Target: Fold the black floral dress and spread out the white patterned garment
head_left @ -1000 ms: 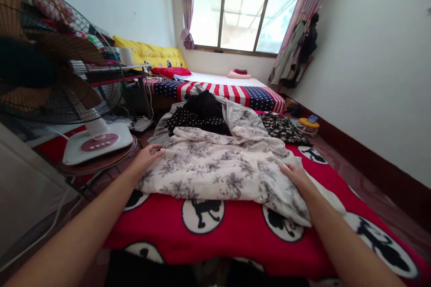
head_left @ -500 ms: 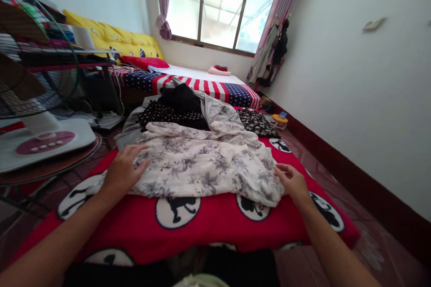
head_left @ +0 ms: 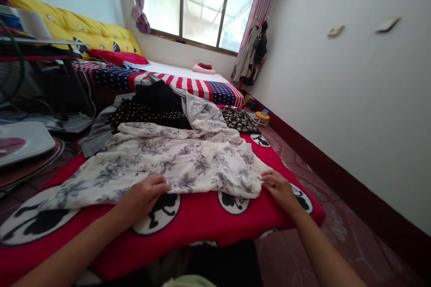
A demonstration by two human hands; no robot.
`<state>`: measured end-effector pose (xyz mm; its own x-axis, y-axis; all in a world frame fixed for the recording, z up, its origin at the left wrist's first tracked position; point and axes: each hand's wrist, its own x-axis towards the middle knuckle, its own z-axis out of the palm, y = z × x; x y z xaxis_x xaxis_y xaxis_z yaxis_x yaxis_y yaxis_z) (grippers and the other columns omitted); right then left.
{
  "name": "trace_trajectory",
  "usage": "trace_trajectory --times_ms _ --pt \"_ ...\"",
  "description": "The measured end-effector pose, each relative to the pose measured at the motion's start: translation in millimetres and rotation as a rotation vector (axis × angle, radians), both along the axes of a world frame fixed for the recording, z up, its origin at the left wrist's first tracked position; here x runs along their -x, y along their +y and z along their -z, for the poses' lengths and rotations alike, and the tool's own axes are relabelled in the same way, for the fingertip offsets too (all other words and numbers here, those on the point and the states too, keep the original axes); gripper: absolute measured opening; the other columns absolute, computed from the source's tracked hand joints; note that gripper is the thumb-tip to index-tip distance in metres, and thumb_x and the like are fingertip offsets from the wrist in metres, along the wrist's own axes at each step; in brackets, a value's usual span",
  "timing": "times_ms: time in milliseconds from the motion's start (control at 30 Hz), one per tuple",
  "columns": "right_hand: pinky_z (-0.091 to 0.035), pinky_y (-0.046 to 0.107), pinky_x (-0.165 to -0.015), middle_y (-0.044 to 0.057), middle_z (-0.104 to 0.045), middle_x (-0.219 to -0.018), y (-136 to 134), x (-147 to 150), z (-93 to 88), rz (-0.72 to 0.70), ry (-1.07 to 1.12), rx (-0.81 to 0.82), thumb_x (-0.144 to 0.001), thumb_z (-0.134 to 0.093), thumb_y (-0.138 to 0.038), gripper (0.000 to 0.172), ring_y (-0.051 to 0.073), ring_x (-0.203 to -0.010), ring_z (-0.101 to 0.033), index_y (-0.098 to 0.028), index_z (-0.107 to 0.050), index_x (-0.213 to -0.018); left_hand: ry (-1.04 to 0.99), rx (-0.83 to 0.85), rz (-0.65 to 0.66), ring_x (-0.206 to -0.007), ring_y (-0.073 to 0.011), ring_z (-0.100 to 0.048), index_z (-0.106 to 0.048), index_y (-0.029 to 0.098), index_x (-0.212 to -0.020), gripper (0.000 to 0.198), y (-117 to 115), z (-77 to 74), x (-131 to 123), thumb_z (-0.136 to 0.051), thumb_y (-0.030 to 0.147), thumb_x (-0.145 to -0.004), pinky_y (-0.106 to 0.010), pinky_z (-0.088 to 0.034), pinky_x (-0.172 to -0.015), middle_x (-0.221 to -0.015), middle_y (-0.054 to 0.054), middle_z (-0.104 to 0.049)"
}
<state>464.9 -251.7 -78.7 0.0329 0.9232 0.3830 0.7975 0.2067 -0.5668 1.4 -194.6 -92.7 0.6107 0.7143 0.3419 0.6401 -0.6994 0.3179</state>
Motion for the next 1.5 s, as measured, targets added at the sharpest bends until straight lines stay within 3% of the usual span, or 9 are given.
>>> trace_trajectory --times_ms 300,433,533,700,967,1033,1167,1333,1500 --pt "-0.044 0.038 -0.089 0.009 -0.064 -0.097 -1 -7 -13.5 0.214 -0.285 -0.041 -0.073 -0.045 -0.011 0.029 0.024 -0.096 -0.058 -0.021 -0.071 -0.078 0.129 0.112 0.006 -0.083 -0.0193 -0.062 -0.072 0.026 -0.087 0.025 -2 -39.1 4 -0.047 0.024 -0.082 -0.026 -0.047 -0.073 -0.092 -0.004 -0.065" --pt "-0.045 0.036 -0.086 0.008 -0.066 -0.096 2 23 -27.1 0.249 -0.197 -0.048 -0.082 -0.052 -0.033 0.022 0.023 -0.091 -0.060 -0.021 -0.069 -0.087 0.033 0.105 0.037 -0.087 -0.0203 -0.063 -0.072 0.025 -0.089 0.027 -3 -49.8 -17 -0.049 0.038 -0.088 -0.028 -0.048 -0.077 -0.098 -0.005 -0.067" --pt "-0.046 0.032 -0.072 0.007 -0.067 -0.086 8 36 -25.1 0.254 -0.142 0.119 -0.076 -0.059 -0.050 0.032 0.022 -0.078 -0.060 -0.020 -0.068 -0.077 -0.054 0.106 0.093 -0.095 -0.0201 -0.063 -0.070 0.024 -0.099 0.031 0 -44.9 -36 -0.045 0.041 -0.092 -0.029 -0.049 -0.084 -0.108 -0.006 -0.066" --pt "-0.041 0.027 -0.059 0.002 -0.060 -0.063 16 33 -10.7 0.204 -0.093 0.194 -0.072 -0.060 -0.047 0.030 0.018 -0.062 -0.055 -0.019 -0.058 -0.060 -0.181 0.067 0.080 -0.113 -0.0212 -0.057 -0.063 0.023 -0.118 0.035 19 -37.7 -74 -0.044 0.037 -0.093 -0.032 -0.044 -0.099 -0.125 -0.009 -0.059" --pt "-0.044 0.030 -0.066 0.005 -0.070 -0.078 16 41 3.3 0.246 -0.106 0.167 -0.078 -0.056 -0.053 0.035 0.023 -0.075 -0.063 -0.021 -0.069 -0.083 -0.185 0.118 -0.251 -0.118 -0.0332 -0.053 -0.041 0.015 -0.140 0.089 79 -30.6 -159 -0.073 0.054 -0.067 -0.042 -0.042 -0.099 -0.127 -0.017 -0.059" --pt "-0.044 0.030 -0.066 0.005 -0.070 -0.076 18 43 3.0 0.259 -0.126 0.155 -0.077 -0.057 -0.052 0.033 0.024 -0.075 -0.063 -0.021 -0.070 -0.080 -0.163 0.118 -0.302 -0.110 -0.0319 -0.058 -0.051 0.019 -0.132 0.074 88 -26.6 -171 -0.076 0.042 -0.066 -0.040 -0.044 -0.093 -0.117 -0.013 -0.065" --pt "-0.042 0.028 -0.062 0.003 -0.066 -0.066 21 43 -0.9 0.309 -0.076 0.053 -0.080 -0.054 -0.049 0.032 0.021 -0.065 -0.060 -0.021 -0.068 -0.073 -0.204 0.053 -0.325 -0.100 -0.0241 -0.060 -0.067 0.025 -0.101 0.024 90 -26.5 -171 -0.057 0.018 -0.081 -0.033 -0.044 -0.087 -0.103 -0.006 -0.066" --pt "-0.042 0.033 -0.068 0.007 -0.067 -0.084 21 47 -1.8 0.456 -0.263 -0.019 -0.077 -0.058 -0.031 0.019 0.024 -0.077 -0.059 -0.021 -0.067 -0.090 -0.241 -0.070 -0.394 -0.103 -0.0261 -0.055 -0.067 0.025 -0.095 0.022 87 -19.6 -159 -0.058 0.013 -0.079 -0.037 -0.042 -0.089 -0.098 -0.007 -0.062" --pt "-0.040 0.041 -0.093 0.011 -0.063 -0.111 31 80 -9.6 0.243 -0.298 -0.291 -0.083 -0.050 -0.020 0.028 0.027 -0.106 -0.055 -0.020 -0.062 -0.108 -0.315 -0.113 -0.431 -0.112 -0.0291 -0.051 -0.061 0.023 -0.116 0.039 84 -16.6 -159 -0.063 0.018 -0.078 -0.042 -0.041 -0.095 -0.122 -0.011 -0.055"
